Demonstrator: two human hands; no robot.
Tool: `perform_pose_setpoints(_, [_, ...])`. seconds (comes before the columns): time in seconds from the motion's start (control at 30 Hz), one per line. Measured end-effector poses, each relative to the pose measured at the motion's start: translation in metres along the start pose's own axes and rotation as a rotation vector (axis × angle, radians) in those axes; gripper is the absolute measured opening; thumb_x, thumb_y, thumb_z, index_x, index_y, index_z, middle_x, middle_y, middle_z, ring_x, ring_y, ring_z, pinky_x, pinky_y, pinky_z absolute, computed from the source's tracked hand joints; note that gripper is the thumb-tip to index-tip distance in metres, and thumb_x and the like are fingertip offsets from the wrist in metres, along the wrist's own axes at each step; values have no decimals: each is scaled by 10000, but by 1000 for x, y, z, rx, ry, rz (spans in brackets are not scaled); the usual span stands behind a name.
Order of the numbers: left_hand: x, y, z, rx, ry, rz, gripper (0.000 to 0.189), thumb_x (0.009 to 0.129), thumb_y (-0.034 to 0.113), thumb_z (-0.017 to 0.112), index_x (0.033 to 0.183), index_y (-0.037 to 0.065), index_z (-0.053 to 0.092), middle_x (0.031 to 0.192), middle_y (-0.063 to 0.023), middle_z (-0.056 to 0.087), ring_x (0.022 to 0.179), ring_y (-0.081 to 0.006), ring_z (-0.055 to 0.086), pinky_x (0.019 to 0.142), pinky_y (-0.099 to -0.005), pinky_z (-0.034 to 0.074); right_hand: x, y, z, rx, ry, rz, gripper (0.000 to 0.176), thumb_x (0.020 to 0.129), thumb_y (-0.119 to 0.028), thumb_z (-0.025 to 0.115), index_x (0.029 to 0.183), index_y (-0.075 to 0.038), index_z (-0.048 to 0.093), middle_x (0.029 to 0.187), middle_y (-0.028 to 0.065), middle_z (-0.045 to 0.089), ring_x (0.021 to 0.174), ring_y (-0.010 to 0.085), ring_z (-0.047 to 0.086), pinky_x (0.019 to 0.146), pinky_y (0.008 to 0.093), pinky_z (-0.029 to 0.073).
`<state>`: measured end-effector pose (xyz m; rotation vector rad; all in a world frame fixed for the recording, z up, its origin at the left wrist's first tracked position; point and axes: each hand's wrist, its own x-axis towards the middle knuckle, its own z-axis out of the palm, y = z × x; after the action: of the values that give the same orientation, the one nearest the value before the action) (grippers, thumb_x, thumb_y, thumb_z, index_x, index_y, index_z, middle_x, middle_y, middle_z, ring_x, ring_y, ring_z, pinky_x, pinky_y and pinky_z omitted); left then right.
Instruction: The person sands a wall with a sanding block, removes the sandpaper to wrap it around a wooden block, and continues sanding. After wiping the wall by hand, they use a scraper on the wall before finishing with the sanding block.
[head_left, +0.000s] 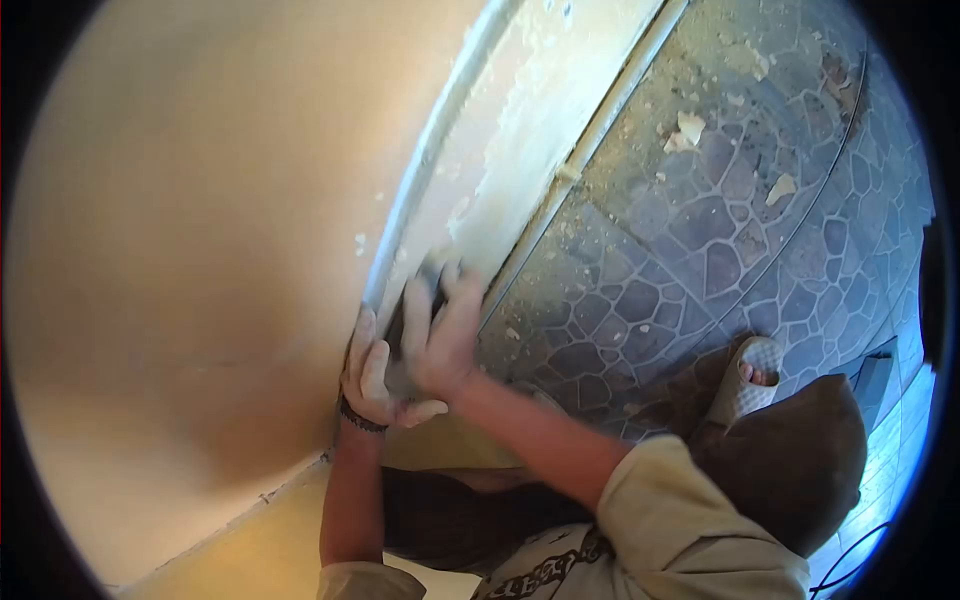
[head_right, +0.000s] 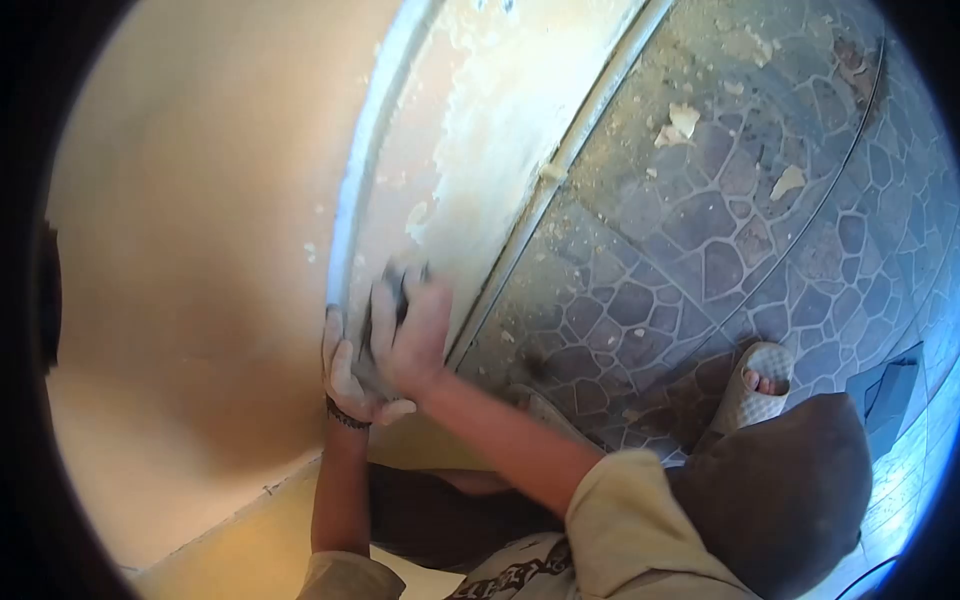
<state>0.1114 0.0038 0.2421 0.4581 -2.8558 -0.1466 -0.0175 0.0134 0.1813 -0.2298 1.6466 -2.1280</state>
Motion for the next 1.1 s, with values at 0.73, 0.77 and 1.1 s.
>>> perform_pose_setpoints(0.73, [-1, 1, 4, -16, 32, 0, 994, 759, 692, 600, 1405, 15, 264, 1372, -364, 357, 1241, -498, 429, 1017, -543, 391, 60, 30, -12, -136, 66, -123, 196, 924, -157, 526, 828, 3, 466, 851, 191, 524, 812, 325, 505, 753, 421, 411])
perform_pose_setpoints(0.77, [-1, 2, 4, 16, 12, -10, 993, 760, 696, 595, 1403, 13, 268, 1368, -365, 362, 1237, -498, 434, 1015, -544, 391, 92, 31, -10, -52, 222, 149, 183, 925, -150, 519, 847, 9, 474, 863, 191, 542, 820, 340, 512, 772, 439, 416])
perform_pose_setpoints(1.1, [0, 2, 2, 56, 3, -21, 964, 784, 697, 563, 1405, 15, 282, 1353, -367, 381, 1228, -502, 440, 1011, -552, 388, 61, 8, -3, -56, 157, 83, 299, 960, -235, 480, 883, 53, 499, 821, 210, 488, 792, 338, 477, 739, 438, 393])
